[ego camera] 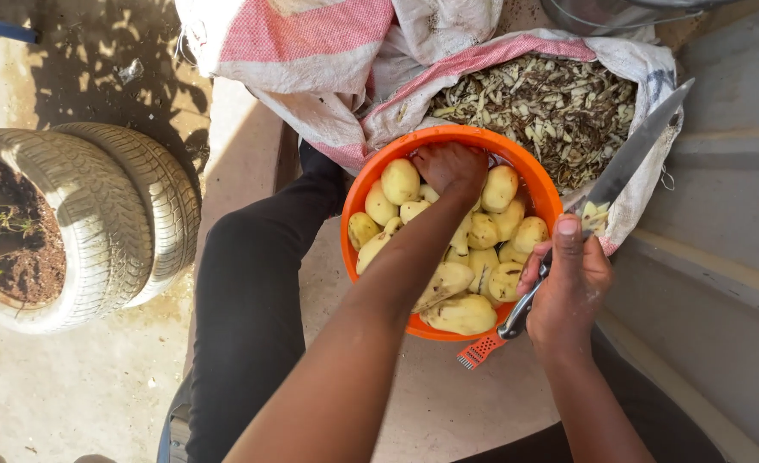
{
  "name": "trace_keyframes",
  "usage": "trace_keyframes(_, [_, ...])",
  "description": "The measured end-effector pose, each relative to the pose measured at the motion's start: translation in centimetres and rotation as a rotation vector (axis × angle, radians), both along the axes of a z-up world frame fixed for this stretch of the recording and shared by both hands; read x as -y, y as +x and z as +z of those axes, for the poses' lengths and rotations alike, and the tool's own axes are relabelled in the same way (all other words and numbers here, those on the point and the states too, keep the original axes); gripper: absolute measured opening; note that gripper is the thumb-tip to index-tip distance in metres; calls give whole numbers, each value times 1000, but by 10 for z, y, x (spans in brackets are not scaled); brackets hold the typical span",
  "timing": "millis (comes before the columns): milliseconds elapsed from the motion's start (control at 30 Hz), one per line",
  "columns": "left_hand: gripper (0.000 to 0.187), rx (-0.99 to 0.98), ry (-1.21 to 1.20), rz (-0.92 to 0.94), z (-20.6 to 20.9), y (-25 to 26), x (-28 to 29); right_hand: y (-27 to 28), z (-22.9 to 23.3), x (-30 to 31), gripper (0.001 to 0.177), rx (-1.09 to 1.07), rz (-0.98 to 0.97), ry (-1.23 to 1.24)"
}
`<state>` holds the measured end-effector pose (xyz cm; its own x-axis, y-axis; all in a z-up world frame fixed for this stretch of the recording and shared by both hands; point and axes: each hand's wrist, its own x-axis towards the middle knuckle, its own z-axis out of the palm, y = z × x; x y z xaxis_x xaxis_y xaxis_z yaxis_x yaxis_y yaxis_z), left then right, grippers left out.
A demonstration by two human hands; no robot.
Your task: The person peels potatoes one at a time using a knife, removing the skin and placing the peeled potatoes into a metal bowl. The peels fall into a sack on the ground.
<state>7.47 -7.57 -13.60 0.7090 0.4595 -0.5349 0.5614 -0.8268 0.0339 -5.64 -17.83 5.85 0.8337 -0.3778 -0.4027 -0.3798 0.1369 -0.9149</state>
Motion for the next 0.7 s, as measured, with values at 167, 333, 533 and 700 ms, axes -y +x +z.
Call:
trace_keyframes(167, [98,134,-359,-53,48,-32,-6,9,6,-2,51,-16,-88,39])
trace_keyframes(333, [104,247,-192,64,-1,-13,13,13,8,-4,47,-26,-148,30])
trace_keyframes(533, [62,391,-242,65,11,-21,-10,27,0,5,48,23,-111,41])
trace_keyframes(700, [52,127,-1401,407,96,-46,-79,24,-14,14,50,-49,43,130])
